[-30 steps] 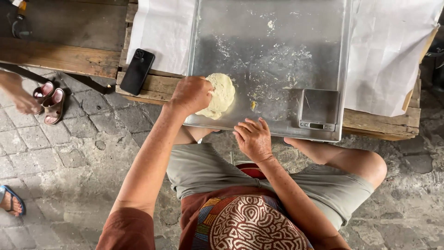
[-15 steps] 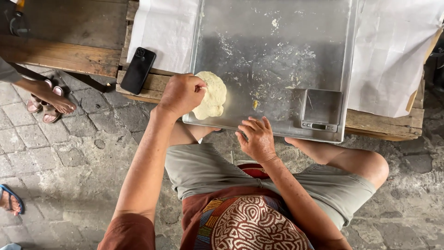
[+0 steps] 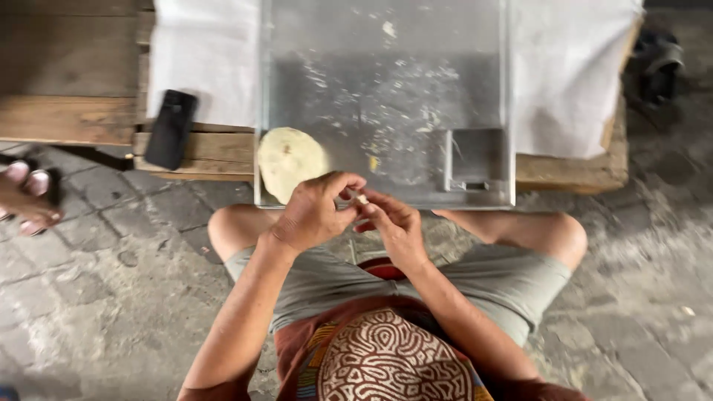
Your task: Kneading a piece of dough on a tray and then pinching off small portions to roll into balls.
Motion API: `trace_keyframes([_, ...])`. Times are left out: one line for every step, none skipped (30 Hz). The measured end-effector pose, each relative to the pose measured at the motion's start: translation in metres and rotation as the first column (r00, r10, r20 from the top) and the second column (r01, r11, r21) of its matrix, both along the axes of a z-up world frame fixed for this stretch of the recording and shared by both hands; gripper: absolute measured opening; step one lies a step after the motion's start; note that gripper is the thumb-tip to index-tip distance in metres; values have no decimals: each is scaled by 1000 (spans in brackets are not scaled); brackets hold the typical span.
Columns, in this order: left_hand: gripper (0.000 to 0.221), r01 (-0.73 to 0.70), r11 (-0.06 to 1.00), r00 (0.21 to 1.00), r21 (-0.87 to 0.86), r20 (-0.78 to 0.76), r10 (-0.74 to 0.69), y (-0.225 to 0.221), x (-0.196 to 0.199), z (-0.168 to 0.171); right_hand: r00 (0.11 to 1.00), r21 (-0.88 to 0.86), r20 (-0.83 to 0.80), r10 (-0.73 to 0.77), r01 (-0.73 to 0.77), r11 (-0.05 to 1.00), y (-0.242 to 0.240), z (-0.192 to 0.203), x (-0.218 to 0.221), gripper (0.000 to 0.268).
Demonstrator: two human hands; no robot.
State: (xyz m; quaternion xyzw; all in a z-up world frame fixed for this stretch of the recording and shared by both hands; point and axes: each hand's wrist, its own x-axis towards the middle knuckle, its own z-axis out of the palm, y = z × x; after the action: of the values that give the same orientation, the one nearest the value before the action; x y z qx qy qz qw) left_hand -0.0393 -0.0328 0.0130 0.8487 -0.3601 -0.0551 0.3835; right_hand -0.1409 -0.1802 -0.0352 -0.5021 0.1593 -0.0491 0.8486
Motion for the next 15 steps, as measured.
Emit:
trace_keyframes([33, 17, 1000, 1000, -12, -12, -17, -6, -8, -11, 1000, -12, -12, -17, 17, 1000, -5, -4, -5, 32])
trace_keyframes([35, 12, 1000, 999, 20, -31, -11, -11, -16, -22, 998, 9, -54, -24, 25, 1000, -9, -6, -10, 29])
trace_keyframes([38, -1, 999, 999, 54, -37, 3, -14, -20, -31, 996, 32, -84, -23, 26, 999, -13, -9, -10, 26])
trace_keyframes([38, 8, 999, 999, 43, -38, -6, -19, -25, -23, 996, 21, -85, -33, 35, 999, -22, -10, -12, 26])
trace_keyframes([46, 42, 991, 996, 127, -81, -32, -22, -30, -13, 993, -71, -100, -70, 63, 996, -30, -11, -13, 22])
trace_keyframes([54, 80, 975, 991, 209, -125, -54, -25, -35, -4, 988, -162, -111, -107, 88, 983, -39, -12, -14, 19])
trace_keyframes([54, 83, 975, 990, 205, -126, -58, -22, -34, -8, 988, -167, -112, -111, 91, 982, -61, -15, -8, 19])
trace_keyframes([56, 84, 977, 992, 198, -104, -64, -19, -34, -11, 986, -578, -65, -155, 89, 811, -84, -17, -3, 16])
trace_keyframes([58, 87, 977, 994, 195, -84, -72, -14, -33, -14, 984, -873, -7, -176, 80, 482, -105, -19, 1, 17])
trace_keyframes([58, 93, 977, 993, 194, -86, -77, -8, -30, -16, 983, -873, -9, -181, 81, 480, -129, -41, 7, 17])
trace_keyframes([54, -9, 995, 1000, 101, -1, 9, -1, -26, -18, 983, -938, 108, -146, 149, 311, -153, -62, 11, 14])
trace_keyframes([51, -104, 995, 992, -1, 75, 104, 5, -23, -19, 973, -965, 214, -88, 224, 135, -177, -83, 15, 12])
trace_keyframes([51, -96, 995, 992, -7, 78, 96, 13, -21, -20, 971, -965, 218, -95, 229, 128, -182, -67, 17, 12])
trace_keyframes([45, -151, 988, 982, -15, 110, 151, 20, -18, -20, 974, -971, 223, -50, 226, 81, -187, -51, 18, 18])
trace_keyframes([40, -209, 978, 968, -23, 138, 210, 28, -16, -22, 975, -974, 222, -1, 222, 36, -192, -36, 20, 25])
